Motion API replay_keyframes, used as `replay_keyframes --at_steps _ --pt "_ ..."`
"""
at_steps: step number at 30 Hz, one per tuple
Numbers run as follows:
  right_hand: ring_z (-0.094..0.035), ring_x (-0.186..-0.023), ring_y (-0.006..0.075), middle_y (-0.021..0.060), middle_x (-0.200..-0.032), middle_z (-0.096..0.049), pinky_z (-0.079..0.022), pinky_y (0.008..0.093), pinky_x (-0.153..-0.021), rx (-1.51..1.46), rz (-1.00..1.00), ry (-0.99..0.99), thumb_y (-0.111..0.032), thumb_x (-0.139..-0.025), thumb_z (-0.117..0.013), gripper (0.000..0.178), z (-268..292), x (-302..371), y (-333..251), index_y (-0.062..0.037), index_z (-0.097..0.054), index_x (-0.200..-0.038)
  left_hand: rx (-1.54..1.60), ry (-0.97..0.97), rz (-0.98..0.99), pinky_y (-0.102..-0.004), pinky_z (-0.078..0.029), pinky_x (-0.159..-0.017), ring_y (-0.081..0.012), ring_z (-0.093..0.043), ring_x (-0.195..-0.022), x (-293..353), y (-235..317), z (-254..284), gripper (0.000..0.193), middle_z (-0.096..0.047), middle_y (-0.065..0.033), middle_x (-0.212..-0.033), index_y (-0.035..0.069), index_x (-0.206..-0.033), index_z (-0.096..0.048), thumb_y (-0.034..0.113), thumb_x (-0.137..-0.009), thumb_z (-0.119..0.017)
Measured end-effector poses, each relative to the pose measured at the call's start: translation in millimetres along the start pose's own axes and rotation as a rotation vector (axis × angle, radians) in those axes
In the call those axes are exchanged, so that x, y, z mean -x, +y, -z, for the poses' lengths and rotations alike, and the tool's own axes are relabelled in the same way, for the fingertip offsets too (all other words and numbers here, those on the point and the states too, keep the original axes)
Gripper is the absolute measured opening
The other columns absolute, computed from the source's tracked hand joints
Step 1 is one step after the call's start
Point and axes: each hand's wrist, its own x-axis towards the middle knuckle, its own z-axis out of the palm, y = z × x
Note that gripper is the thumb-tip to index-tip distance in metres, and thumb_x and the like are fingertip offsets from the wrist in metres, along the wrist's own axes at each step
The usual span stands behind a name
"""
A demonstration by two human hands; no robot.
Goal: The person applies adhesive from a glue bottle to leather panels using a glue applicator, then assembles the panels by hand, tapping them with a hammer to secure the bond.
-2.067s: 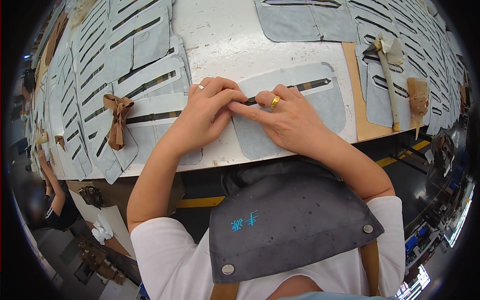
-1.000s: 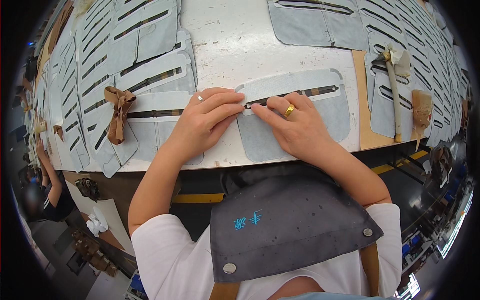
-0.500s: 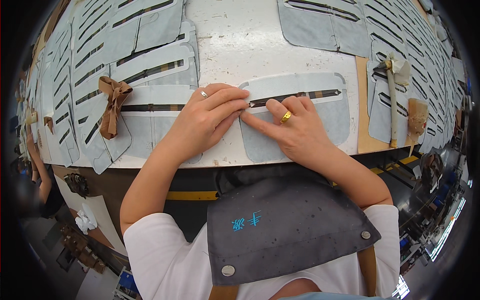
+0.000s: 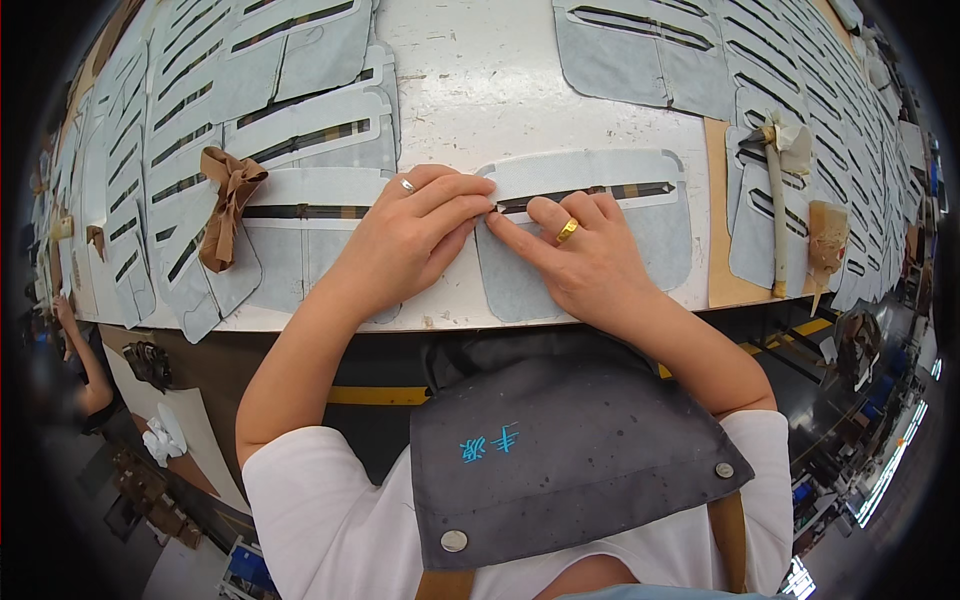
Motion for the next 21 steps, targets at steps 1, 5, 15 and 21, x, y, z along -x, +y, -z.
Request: replay_keyframes --at_steps 1,5,15,21 --pt "-0.049 -0.083 0.0175 0.0003 -0.099 -0.057 -0.036 0.0334 -0.074 -0.045 0.0 0.015 -0.008 -0.076 -0.059 0.04 -1 1 1 -0.0101 -0.063 -0.116 0.024 -0.001 0.012 -0.0366 -0.047 -0.088 -0.0259 -0.058 -0.102 1 -1 0 0.022 -0.064 -0.0047 -0.113 0.005 -0.1 -0.064 -0.002 -0.079 -0.065" --pt "-0.049 -0.082 0.0184 0.0012 -0.099 -0.056 -0.036 0.0338 -0.073 -0.182 -0.073 0.046 -0.009 -0.076 -0.059 0.041 1 1 2 -0.0094 -0.062 -0.117 0.103 -0.025 0.061 -0.037 -0.046 -0.088 -0.0263 -0.057 -0.103 0 0 4 0.022 -0.064 -0.0048 -0.112 0.005 -0.1 -0.064 -0.002 -0.079 -0.065" --pt "-0.051 -0.085 0.0197 0.0039 -0.1 -0.057 -0.038 0.0344 -0.075 0.056 0.035 0.001 -0.009 -0.077 -0.058 0.037 4 -2 0 -0.0129 -0.063 -0.114 0.031 -0.013 0.02 -0.0373 -0.046 -0.089 -0.0265 -0.056 -0.107 2 1 0 0.018 -0.063 -0.006 -0.114 0.004 -0.095 -0.062 -0.003 -0.079 -0.063" --pt "-0.053 -0.095 0.0233 0.006 -0.105 -0.059 -0.039 0.0376 -0.083 -0.182 -0.203 0.173 -0.012 -0.08 -0.063 0.031 25 -4 55 -0.0131 -0.062 -0.112 0.121 0.076 0.123 -0.0394 -0.045 -0.091 -0.0287 -0.055 -0.109 -5 21 -14 0.021 -0.06 -0.0092 -0.115 0.006 -0.099 -0.061 0.001 -0.079 -0.064"
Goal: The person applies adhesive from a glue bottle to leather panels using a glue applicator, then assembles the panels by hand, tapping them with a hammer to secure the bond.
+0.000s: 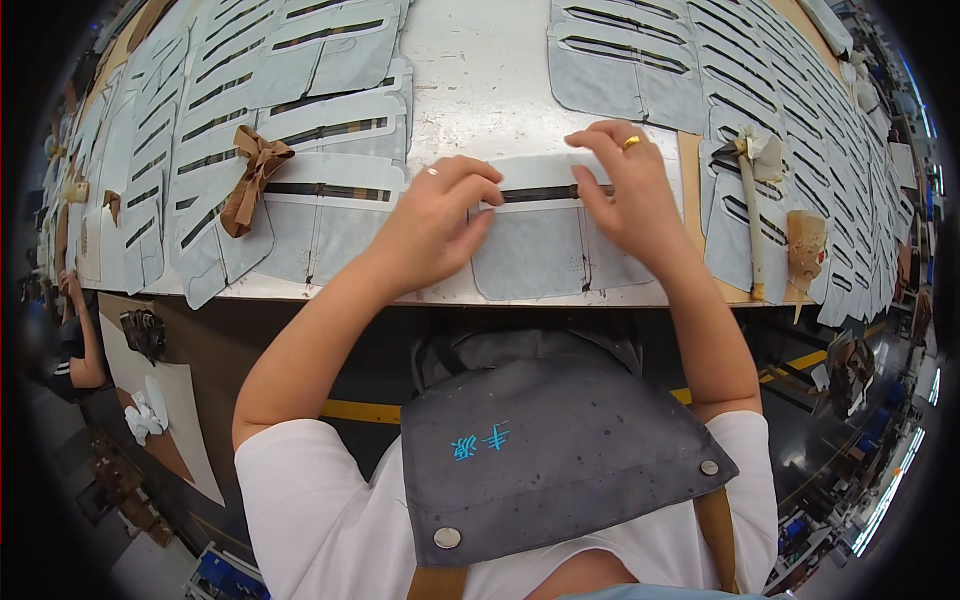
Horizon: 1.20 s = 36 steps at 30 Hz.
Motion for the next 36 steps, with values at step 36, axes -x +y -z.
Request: replay_keyframes --at_steps 36 --pt "-0.056 -0.098 0.0303 0.0101 -0.104 -0.062 -0.047 0.0378 -0.085 -0.212 -0.311 0.07 -0.003 -0.082 -0.063 0.025 31 58 27 -0.0043 -0.059 -0.107 -0.036 -0.087 -0.094 -0.0389 -0.042 -0.08 -0.0275 -0.055 -0.092 -80 41 -80 0.025 -0.059 -0.0087 -0.097 0.005 -0.103 -0.065 -0.003 -0.08 -0.059"
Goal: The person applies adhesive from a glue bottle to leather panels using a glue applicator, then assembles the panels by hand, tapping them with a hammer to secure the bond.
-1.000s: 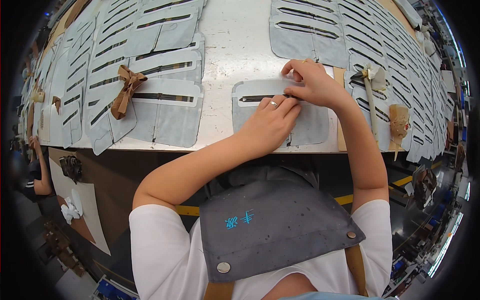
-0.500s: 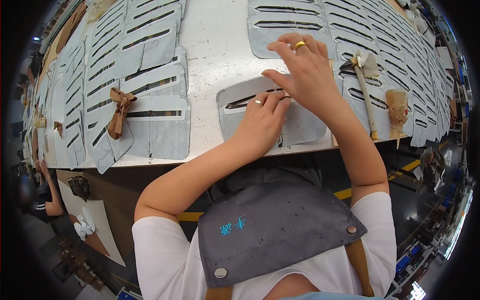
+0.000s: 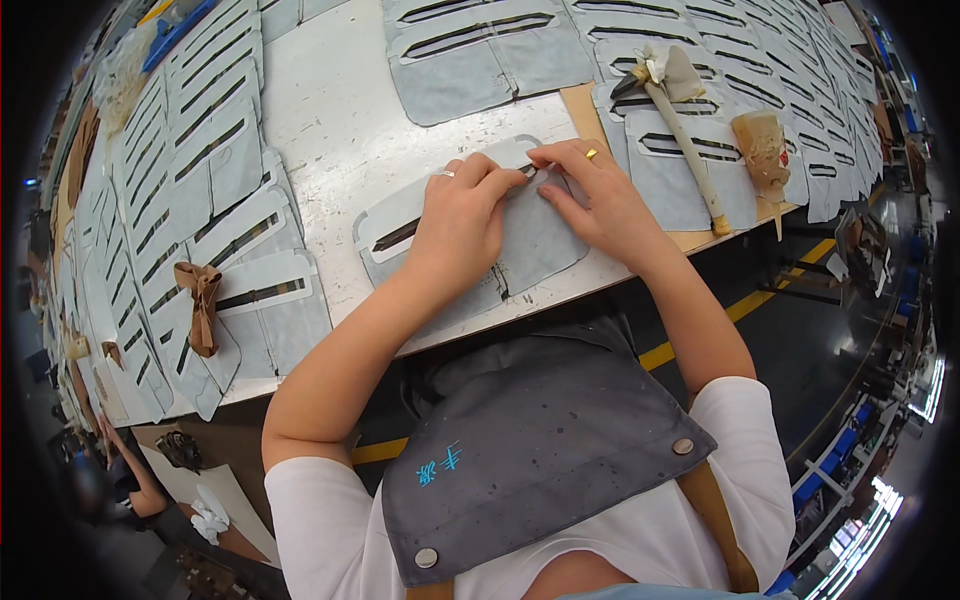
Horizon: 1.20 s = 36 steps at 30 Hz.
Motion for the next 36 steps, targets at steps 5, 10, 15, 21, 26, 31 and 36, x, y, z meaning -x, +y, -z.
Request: replay_keyframes --at_steps 5,10,15,21,26,31,36 --pt "-0.056 -0.098 0.0306 0.0101 -0.103 -0.06 -0.047 0.0375 -0.086 0.12 0.149 0.003 -0.004 -0.082 -0.063 0.022 -1 5 8 -0.0044 -0.059 -0.103 -0.278 0.027 -0.188 -0.0363 -0.042 -0.078 -0.0242 -0.054 -0.089 8 2 -5 0.033 -0.058 -0.0045 -0.096 0.007 -0.106 -0.066 -0.004 -0.074 -0.061" --pt "-0.056 -0.105 0.0309 0.0133 -0.11 -0.059 -0.047 0.0376 -0.087 -0.05 0.049 -0.066 -0.007 -0.084 -0.065 0.027 -5 7 -9 -0.0055 -0.057 -0.11 -0.277 0.021 -0.183 -0.0365 -0.042 -0.079 -0.0252 -0.055 -0.09 7 2 1 0.033 -0.058 -0.006 -0.097 0.007 -0.107 -0.065 -0.003 -0.076 -0.061" --pt "-0.056 -0.105 0.031 0.0123 -0.11 -0.059 -0.045 0.0387 -0.091 0.054 0.068 -0.051 -0.008 -0.085 -0.064 0.03 -7 4 -5 -0.0056 -0.056 -0.114 0.097 -0.039 0.111 -0.0378 -0.044 -0.08 -0.0303 -0.055 -0.09 18 -9 21 0.029 -0.058 -0.0121 -0.098 0.005 -0.109 -0.062 -0.002 -0.081 -0.061" --pt "-0.056 -0.104 0.0244 0.0051 -0.105 -0.062 -0.042 0.0381 -0.093 0.312 0.319 -0.104 -0.005 -0.08 -0.062 0.024 -6 2 -7 -0.0058 -0.061 -0.104 -0.267 0.019 -0.194 -0.0357 -0.042 -0.076 -0.0248 -0.054 -0.088 26 -8 13 0.028 -0.057 -0.0059 -0.099 0.004 -0.103 -0.062 -0.002 -0.076 -0.06" --pt "-0.057 -0.1 0.0249 0.0052 -0.101 -0.061 -0.044 0.0381 -0.089 0.498 0.384 -0.076 -0.002 -0.078 -0.061 0.023 3 0 2 -0.0053 -0.062 -0.101 -0.307 0.028 -0.198 -0.0347 -0.042 -0.076 -0.0232 -0.054 -0.088 32 -11 11 0.03 -0.057 -0.0041 -0.101 0.004 -0.105 -0.062 0.0 -0.075 -0.059" --pt "-0.056 -0.094 0.0288 0.0091 -0.099 -0.057 -0.047 0.0372 -0.081 -0.139 0.098 -0.105 -0.008 -0.081 -0.064 0.02 -29 -4 -25 -0.0039 -0.059 -0.1 -0.24 0.036 -0.139 -0.0367 -0.043 -0.079 -0.0275 -0.056 -0.09 31 -6 22 0.03 -0.059 -0.0079 -0.1 0.004 -0.105 -0.061 -0.003 -0.076 -0.064" --pt "-0.054 -0.101 0.0282 0.0084 -0.103 -0.058 -0.044 0.0381 -0.088 0.016 0.161 -0.205 -0.007 -0.083 -0.065 0.023 -28 -12 -23 -0.005 -0.06 -0.105 -0.026 -0.045 0.159 -0.0359 -0.043 -0.08 -0.0269 -0.057 -0.089 46 -10 42 0.02 -0.06 -0.0103 -0.096 0.004 -0.103 -0.062 0.0 -0.083 -0.062"
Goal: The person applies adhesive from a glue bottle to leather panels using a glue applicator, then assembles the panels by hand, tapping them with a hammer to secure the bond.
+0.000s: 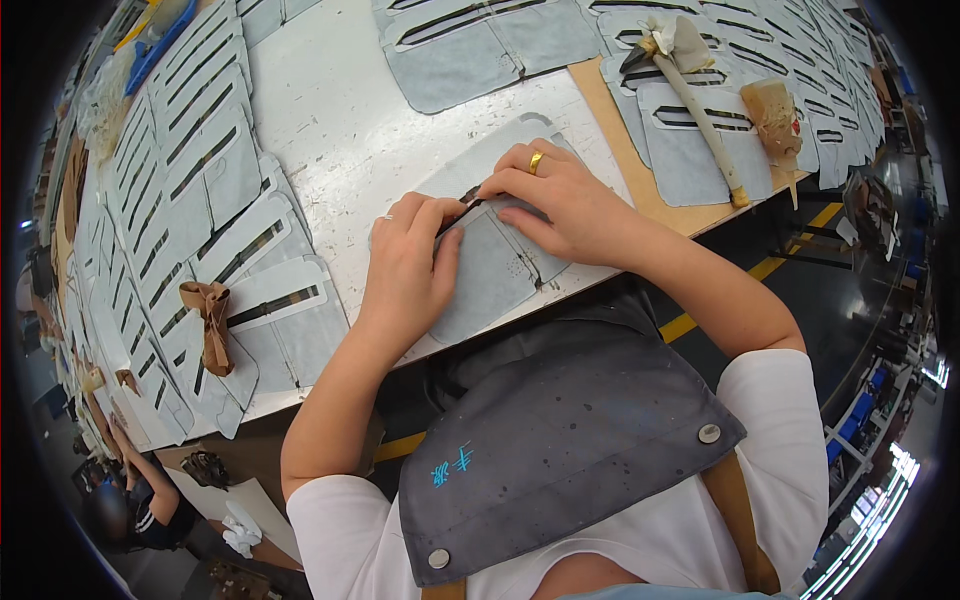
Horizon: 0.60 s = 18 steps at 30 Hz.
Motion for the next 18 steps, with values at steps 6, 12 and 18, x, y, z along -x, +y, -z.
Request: replay_keyframes --at_steps 6,12,18 --pt "-0.054 -0.098 0.0263 0.0062 -0.1 -0.058 -0.042 0.0384 -0.088 -0.051 -0.004 -0.135 -0.007 -0.082 -0.064 0.02 5.4 -12.4 -0.8 -0.0068 -0.063 -0.102 0.101 0.053 0.01 -0.0342 -0.044 -0.08 -0.0262 -0.057 -0.089 2.0 -6.7 -3.1 0.02 -0.06 -0.0098 -0.096 0.004 -0.101 -0.066 -0.001 -0.083 -0.062" --pt "-0.055 -0.094 0.021 -0.0004 -0.1 -0.058 -0.043 0.0348 -0.08 0.084 0.113 -0.082 -0.006 -0.082 -0.062 0.014 1.3 -9.8 0.5 -0.0112 -0.063 -0.095 0.023 0.061 -0.048 -0.0344 -0.043 -0.079 -0.0255 -0.055 -0.09 5.8 -9.3 -5.3 0.024 -0.06 -0.0087 -0.098 0.006 -0.103 -0.067 -0.003 -0.082 -0.061" --pt "-0.054 -0.092 0.0193 -0.0007 -0.1 -0.058 -0.042 0.0327 -0.079 0.358 0.256 -0.068 -0.008 -0.08 -0.063 0.016 -2.6 -3.9 -5.4 -0.0103 -0.061 -0.095 -0.167 0.029 -0.201 -0.0361 -0.04 -0.079 -0.0266 -0.054 -0.089 7.7 -7.1 -4.9 0.029 -0.059 -0.0083 -0.097 0.006 -0.108 -0.064 -0.005 -0.081 -0.06"
